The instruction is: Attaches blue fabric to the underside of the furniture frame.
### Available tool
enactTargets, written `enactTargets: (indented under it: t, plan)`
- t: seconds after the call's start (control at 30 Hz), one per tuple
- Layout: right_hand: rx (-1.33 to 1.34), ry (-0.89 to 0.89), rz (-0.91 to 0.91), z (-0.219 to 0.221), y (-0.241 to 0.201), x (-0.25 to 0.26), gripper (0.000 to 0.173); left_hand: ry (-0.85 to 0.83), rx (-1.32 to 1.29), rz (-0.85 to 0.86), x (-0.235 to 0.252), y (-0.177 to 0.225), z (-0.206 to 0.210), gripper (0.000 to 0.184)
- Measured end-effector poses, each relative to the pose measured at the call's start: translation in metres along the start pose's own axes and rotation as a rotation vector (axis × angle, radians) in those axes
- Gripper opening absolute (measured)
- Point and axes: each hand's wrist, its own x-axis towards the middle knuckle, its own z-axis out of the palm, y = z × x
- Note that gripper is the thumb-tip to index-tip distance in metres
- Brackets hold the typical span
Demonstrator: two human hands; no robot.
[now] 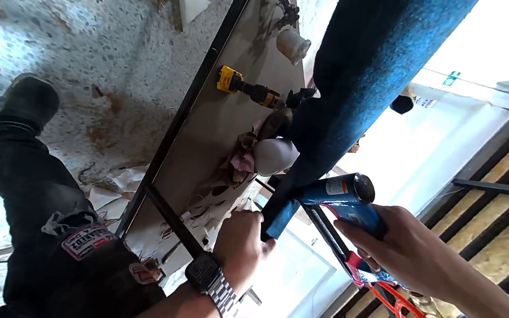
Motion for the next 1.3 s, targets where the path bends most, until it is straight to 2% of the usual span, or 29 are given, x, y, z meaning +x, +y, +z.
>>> enactTargets:
  t: [0.13,0.2,0.27,0.4,0.53,0.67,0.77,0.83,1.0,1.17,1.3]
  plan:
    - [0.022,0.029,-0.035,0.004,0.005,-0.003,0.029,0.045,0.051,0.06,-0.005,0.001,0.005,0.049]
    - [0.057,0.058,-0.065,0.007,0.012,-0.005,0.03,0.109,0.045,0.139,-0.007,-0.001,0.011,0.062]
    - [0.103,0.089,-0.1,0.014,0.02,-0.007,0.031,0.19,0.028,0.216,-0.006,-0.011,0.022,0.068]
    - [0.058,0.156,-0.172,0.023,0.028,-0.007,0.03,0.238,-0.011,0.272,-0.003,-0.022,0.032,0.063]
    - [0.058,0.118,-0.138,0.018,0.025,-0.006,0.032,0.199,0.005,0.341,0.001,-0.025,0.03,0.064]
    - [-0.152,0.219,-0.197,0.019,0.02,-0.009,0.03,0.22,0.011,0.333,0.002,-0.023,0.031,0.062]
    - [-0.428,0.396,-0.404,0.03,0.023,-0.014,0.032,0.264,-0.087,0.334,0.01,-0.022,0.028,0.052]
    - [-0.503,0.42,-0.467,0.036,0.024,-0.019,0.034,0.261,-0.133,0.323,0.015,-0.021,0.025,0.05]
    - [-0.401,0.394,-0.384,0.028,0.016,-0.013,0.031,0.197,-0.109,0.266,0.009,-0.023,0.028,0.059]
    - [-0.187,0.341,-0.243,0.034,0.017,-0.015,0.03,0.251,-0.052,0.306,0.001,-0.017,0.026,0.044]
    - [-0.129,0.319,-0.149,0.038,0.011,-0.017,0.029,0.297,-0.041,0.335,-0.002,-0.013,0.028,0.04]
